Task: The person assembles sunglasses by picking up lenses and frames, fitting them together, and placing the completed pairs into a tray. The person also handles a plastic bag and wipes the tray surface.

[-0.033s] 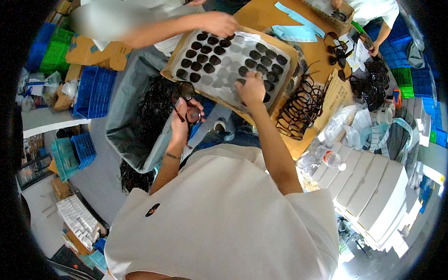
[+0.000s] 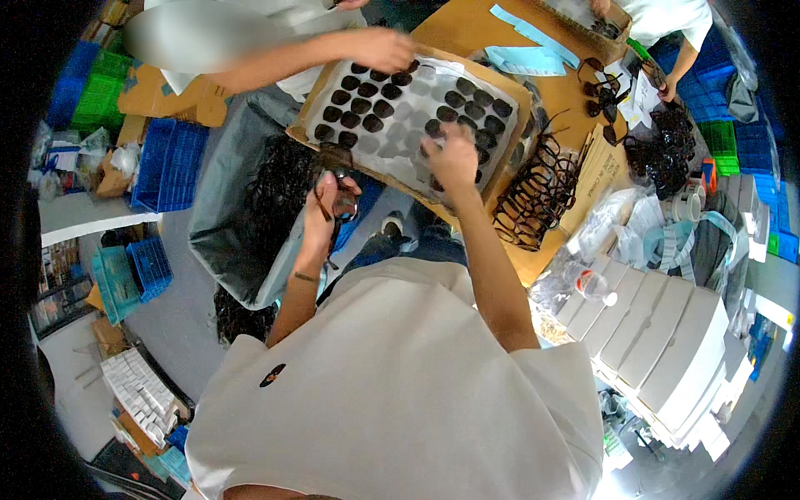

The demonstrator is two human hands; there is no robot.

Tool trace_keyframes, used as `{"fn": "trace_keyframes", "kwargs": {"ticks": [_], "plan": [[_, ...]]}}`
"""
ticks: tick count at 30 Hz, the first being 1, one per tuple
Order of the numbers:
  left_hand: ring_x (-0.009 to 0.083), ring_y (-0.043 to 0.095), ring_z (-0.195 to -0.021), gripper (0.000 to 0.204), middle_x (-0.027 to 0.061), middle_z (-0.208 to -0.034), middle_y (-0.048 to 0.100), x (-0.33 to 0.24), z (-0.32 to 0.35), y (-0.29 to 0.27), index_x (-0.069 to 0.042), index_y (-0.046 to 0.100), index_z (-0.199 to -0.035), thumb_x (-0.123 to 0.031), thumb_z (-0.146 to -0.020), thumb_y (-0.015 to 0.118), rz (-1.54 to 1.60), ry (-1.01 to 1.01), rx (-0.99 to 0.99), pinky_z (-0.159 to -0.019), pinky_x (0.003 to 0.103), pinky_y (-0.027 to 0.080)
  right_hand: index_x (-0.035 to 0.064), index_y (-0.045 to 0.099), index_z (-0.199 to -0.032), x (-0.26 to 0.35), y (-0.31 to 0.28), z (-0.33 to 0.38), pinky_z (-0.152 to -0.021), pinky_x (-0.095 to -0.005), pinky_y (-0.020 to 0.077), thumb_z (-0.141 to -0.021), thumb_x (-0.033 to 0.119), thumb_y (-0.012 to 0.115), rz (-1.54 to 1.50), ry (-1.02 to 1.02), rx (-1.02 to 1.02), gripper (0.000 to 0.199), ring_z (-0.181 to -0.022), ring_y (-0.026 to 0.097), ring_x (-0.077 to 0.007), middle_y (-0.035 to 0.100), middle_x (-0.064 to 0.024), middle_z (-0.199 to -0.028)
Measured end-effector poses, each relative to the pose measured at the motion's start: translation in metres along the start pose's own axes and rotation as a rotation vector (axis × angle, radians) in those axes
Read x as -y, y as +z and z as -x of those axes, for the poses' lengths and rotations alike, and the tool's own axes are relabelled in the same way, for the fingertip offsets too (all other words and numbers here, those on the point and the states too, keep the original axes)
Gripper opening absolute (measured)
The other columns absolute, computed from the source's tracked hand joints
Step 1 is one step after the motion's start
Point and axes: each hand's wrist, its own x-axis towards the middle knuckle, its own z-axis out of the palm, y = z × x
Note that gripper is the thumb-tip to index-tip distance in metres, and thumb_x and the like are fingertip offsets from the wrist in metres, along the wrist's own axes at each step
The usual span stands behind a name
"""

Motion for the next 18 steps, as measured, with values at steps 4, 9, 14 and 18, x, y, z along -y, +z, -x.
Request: {"fn": "trace_keyframes", "kwargs": {"ticks": [4, 9, 14, 18], "plan": [[0.0285, 0.067, -0.068, 0.023, 0.0143, -0.072, 0.067, -0.053, 0.001, 0.017, -0.005, 0.067, -0.092, -0.025, -0.096, 0.059, -1.271, 0.509, 0.131, -0.059, 0.038, 0.053, 0.0009, 0.059, -0.122, 0.030, -0.105, 0.030, -0.084, -0.0389, 0.0503, -0.086, 0.026, 0.073, -0.455, -0.397, 0.028, 0.045, -0.098, 0.063, -0.0314, 0.066, -0.0160, -0.106], [0.0382, 0.065, -0.072, 0.021, 0.0178, -0.076, 0.067, -0.095, 0.013, 0.076, -0.007, 0.069, -0.089, -0.028, -0.088, 0.066, -1.320, 0.829, 0.416, -0.062, 0.044, 0.052, 0.0054, 0.056, -0.124, 0.042, -0.124, 0.063, -0.081, -0.0486, 0.0492, -0.078, 0.005, 0.064, -0.019, -0.589, 0.459, 0.046, -0.099, 0.062, -0.0399, 0.064, -0.0227, -0.103], [0.0255, 0.069, -0.088, 0.047, 0.0133, -0.095, 0.070, -0.122, -0.008, 0.078, -0.006, 0.065, -0.116, -0.048, -0.095, 0.058, -0.699, 0.346, 0.649, -0.077, 0.038, 0.053, 0.0039, 0.053, -0.123, 0.010, -0.111, 0.085, -0.070, -0.0435, 0.0543, -0.088, 0.001, 0.060, -0.248, -0.484, 0.423, 0.036, -0.080, 0.067, -0.0365, 0.067, -0.0215, -0.088], [0.0177, 0.058, -0.114, 0.061, 0.0050, -0.128, 0.060, -0.058, -0.011, 0.100, -0.007, 0.048, -0.140, -0.054, -0.100, 0.046, -0.227, 0.163, 0.604, -0.096, 0.032, 0.047, 0.0061, 0.044, -0.134, 0.003, -0.093, 0.099, -0.069, -0.0337, 0.0565, -0.098, 0.007, 0.055, -1.260, 0.189, 0.639, 0.037, -0.078, 0.068, -0.0188, 0.066, -0.0082, -0.098]]}}
